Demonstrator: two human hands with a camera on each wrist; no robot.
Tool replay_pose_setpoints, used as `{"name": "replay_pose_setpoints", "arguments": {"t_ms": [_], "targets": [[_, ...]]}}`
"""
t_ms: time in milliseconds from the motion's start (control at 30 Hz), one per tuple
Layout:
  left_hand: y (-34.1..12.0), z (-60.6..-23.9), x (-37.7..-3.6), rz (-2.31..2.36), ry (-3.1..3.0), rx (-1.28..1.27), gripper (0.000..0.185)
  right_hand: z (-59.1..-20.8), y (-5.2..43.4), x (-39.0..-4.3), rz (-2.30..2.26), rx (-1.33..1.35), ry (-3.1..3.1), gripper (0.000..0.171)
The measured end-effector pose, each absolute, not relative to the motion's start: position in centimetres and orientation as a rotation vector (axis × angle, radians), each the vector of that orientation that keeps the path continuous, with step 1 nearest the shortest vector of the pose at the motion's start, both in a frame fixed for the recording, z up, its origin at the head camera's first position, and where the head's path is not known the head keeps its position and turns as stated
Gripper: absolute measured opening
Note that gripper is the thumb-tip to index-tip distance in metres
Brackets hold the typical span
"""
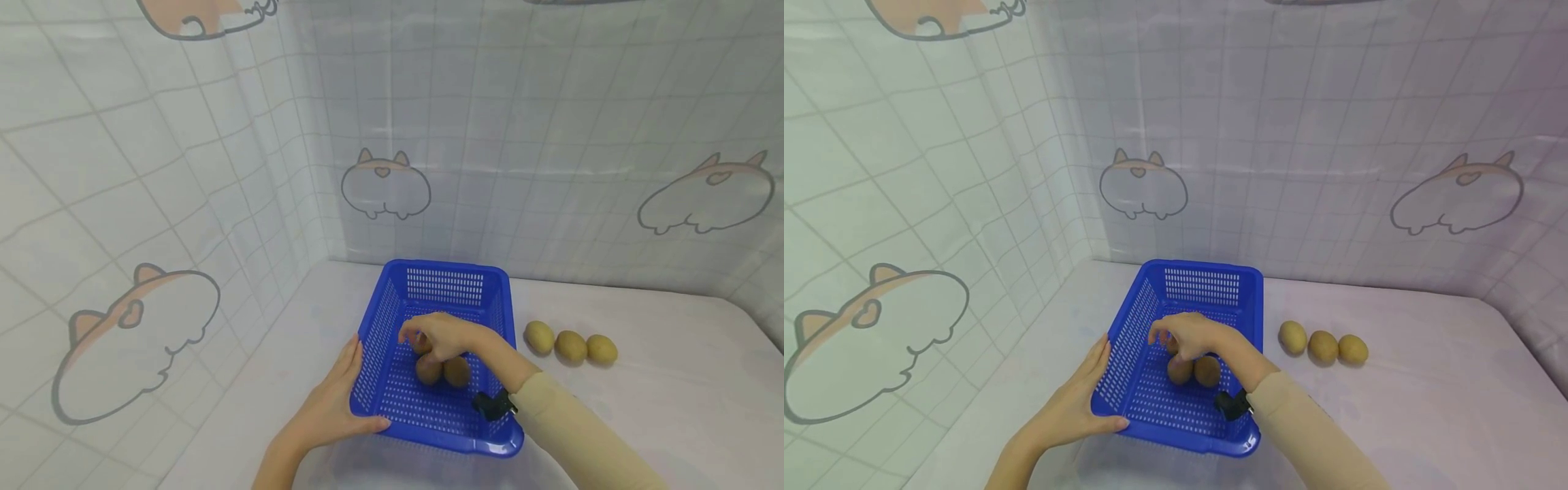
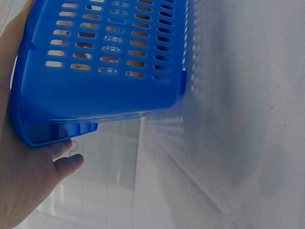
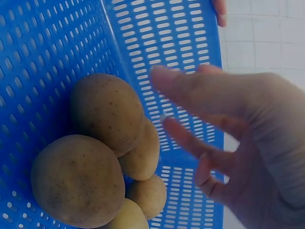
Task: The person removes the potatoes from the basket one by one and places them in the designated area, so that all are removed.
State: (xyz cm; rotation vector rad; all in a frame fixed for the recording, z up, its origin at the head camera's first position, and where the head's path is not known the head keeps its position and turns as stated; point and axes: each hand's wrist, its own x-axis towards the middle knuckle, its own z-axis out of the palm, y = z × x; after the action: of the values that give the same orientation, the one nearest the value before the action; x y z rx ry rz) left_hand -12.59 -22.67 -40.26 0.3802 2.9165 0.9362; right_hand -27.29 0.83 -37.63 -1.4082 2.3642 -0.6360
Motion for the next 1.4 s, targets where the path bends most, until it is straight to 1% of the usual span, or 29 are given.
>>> {"name": "replay_pose_setpoints", "arguments": {"t_ms": [133,367,633,833,967,1100,1300,1400], "targets": [[-22.7,-40.3,-12.7,0.933,2.911,0.374,0.131,-38.0,1.0,-27.3,-0.451,-1.421,2.396,0.051],[-22.6,-40.2,-12.7,0.94,2.903,0.376,0.13,-38.6,0.7,-27.1,-0.324,-1.294,2.355,0.052],[-22.7,-40.1,-12.8,0.941,2.912,0.391,0.128,-38.4,0.0,-26.1,-0.117,-1.299,2.473,0.046],[-22.7,-40.3,-12.8,0.932,2.912,0.381,0.129,-38.6,-0.3,-25.5,0.042,-1.249,2.522,0.047],[-22.7,-40.5,-12.7,0.933,2.917,0.379,0.128,-38.9,-0.4,-25.6,0.044,-1.271,2.526,0.045],[-22.6,-40.6,-12.6,0.95,2.917,0.375,0.128,-38.7,-0.5,-25.7,-0.048,-1.327,2.53,0.043],[-22.4,-40.7,-12.6,0.978,2.909,0.37,0.127,-37.9,-0.6,-25.9,-0.187,-1.478,2.562,0.044],[-22.4,-40.7,-12.6,0.993,2.906,0.374,0.127,-37.3,-0.4,-25.7,-0.279,-1.505,2.592,0.046]]}}
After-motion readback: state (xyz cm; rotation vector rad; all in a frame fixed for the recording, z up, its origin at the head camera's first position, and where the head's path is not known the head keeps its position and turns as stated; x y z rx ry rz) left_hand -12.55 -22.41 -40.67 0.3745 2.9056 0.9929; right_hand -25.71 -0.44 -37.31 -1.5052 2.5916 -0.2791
